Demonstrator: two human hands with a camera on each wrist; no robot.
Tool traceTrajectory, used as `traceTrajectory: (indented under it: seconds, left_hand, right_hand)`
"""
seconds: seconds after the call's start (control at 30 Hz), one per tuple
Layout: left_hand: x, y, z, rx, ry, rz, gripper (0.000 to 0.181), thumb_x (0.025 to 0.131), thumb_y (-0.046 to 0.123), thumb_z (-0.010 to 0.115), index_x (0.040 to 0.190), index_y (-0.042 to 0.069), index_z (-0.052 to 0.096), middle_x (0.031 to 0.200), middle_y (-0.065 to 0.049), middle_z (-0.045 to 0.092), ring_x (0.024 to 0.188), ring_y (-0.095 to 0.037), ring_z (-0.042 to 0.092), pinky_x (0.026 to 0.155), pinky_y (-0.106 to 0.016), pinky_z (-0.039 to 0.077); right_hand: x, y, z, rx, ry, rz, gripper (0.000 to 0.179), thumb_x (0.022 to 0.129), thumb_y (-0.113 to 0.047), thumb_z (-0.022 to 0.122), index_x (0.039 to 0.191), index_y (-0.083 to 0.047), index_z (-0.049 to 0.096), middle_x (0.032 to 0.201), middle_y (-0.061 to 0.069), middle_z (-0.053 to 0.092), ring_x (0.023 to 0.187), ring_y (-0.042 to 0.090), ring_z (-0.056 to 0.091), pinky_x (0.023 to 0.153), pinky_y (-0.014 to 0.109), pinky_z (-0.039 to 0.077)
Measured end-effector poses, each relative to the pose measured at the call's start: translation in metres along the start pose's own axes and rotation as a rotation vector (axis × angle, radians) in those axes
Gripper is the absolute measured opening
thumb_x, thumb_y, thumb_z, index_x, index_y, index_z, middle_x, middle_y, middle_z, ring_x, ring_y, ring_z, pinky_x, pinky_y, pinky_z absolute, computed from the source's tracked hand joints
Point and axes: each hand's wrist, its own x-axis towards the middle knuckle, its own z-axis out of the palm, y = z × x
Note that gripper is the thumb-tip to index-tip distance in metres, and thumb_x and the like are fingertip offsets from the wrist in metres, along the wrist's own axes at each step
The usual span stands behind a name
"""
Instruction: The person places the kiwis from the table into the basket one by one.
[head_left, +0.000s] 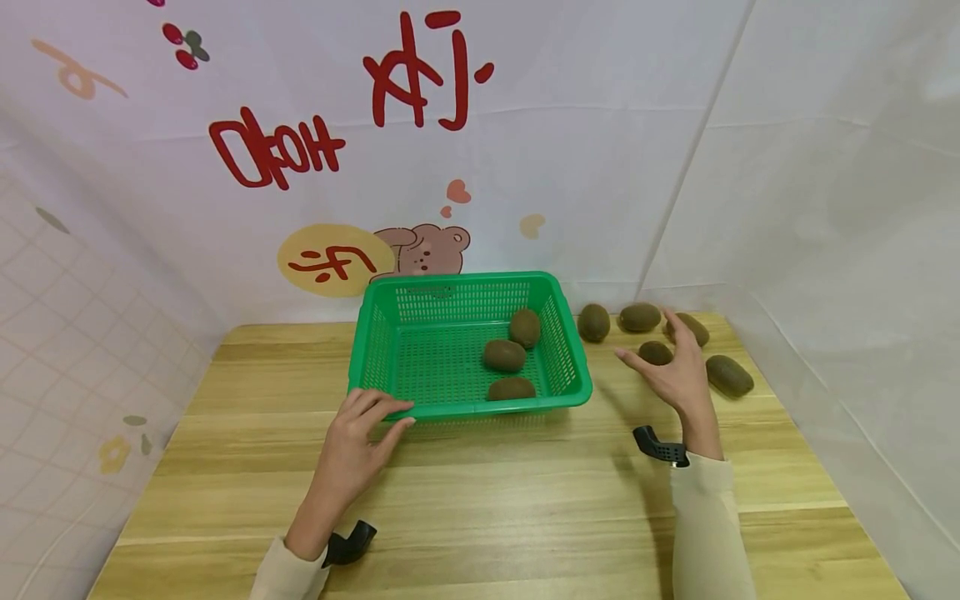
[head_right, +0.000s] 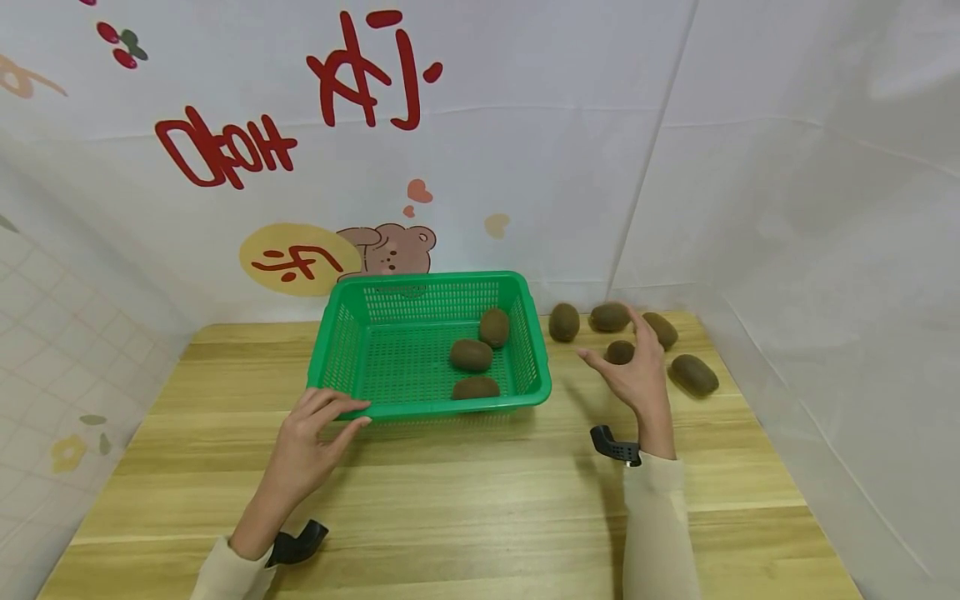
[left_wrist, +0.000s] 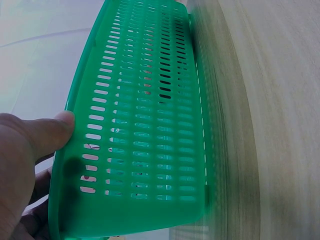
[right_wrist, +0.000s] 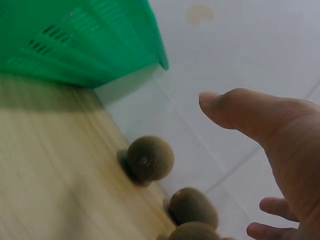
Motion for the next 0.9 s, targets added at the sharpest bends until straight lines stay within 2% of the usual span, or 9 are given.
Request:
traceTrajectory:
  seconds: [0.23, 0.43, 0.67, 0.83, 0.9]
  left_hand:
    - [0.000, 0.000, 0.000, 0.008, -0.004, -0.002, 0.023, 0.081, 0.011, 0.087, 0.103, 0.012, 0.080, 0.096, 0.001, 0.071, 0.092, -0.016, 0.055, 0.080, -0.026, 0.048]
    - [-0.001, -0.001, 0.001, 0.001, 0.002, 0.004, 0.024, 0.081, 0.009, 0.086, 0.103, 0.012, 0.080, 0.096, 0.001, 0.070, 0.091, -0.017, 0.055, 0.081, -0.025, 0.047]
    - [-0.001, 0.000, 0.001, -0.003, -0.001, 0.001, 0.023, 0.081, 0.010, 0.086, 0.104, 0.012, 0.080, 0.096, 0.001, 0.070, 0.092, -0.016, 0.055, 0.080, -0.026, 0.047]
    - [-0.001, 0.000, 0.001, 0.000, 0.002, 0.005, 0.024, 0.081, 0.009, 0.086, 0.104, 0.012, 0.080, 0.096, 0.001, 0.070, 0.092, -0.017, 0.055, 0.080, -0.026, 0.047]
    - [-0.001, -0.001, 0.001, 0.004, 0.003, 0.009, 0.024, 0.081, 0.009, 0.087, 0.104, 0.012, 0.080, 0.096, 0.000, 0.070, 0.092, -0.017, 0.056, 0.080, -0.027, 0.047]
  right_hand:
    - [0.000, 0.017, 0.005, 0.011, 0.003, 0.047, 0.111, 0.086, -0.053, 0.080, 0.166, -0.011, 0.016, 0.167, 0.023, 0.025, 0.152, 0.049, 0.025, 0.117, 0.071, 0.025]
    - [0.001, 0.029, 0.007, 0.029, 0.025, 0.084, 0.110, 0.085, -0.051, 0.082, 0.165, -0.010, 0.018, 0.167, 0.021, 0.027, 0.153, 0.048, 0.024, 0.119, 0.069, 0.025]
    - [0.001, 0.040, 0.008, 0.055, 0.008, 0.159, 0.110, 0.087, -0.050, 0.080, 0.166, -0.011, 0.015, 0.168, 0.024, 0.022, 0.148, 0.054, 0.029, 0.114, 0.070, 0.033]
    - [-0.001, 0.044, 0.009, 0.072, -0.009, 0.229, 0.108, 0.087, -0.048, 0.080, 0.166, -0.011, 0.016, 0.166, 0.027, 0.025, 0.145, 0.054, 0.034, 0.112, 0.068, 0.037]
    - [-0.002, 0.046, 0.010, 0.069, -0.011, 0.247, 0.103, 0.088, -0.045, 0.080, 0.164, -0.008, 0.021, 0.164, 0.028, 0.029, 0.144, 0.052, 0.037, 0.112, 0.065, 0.039]
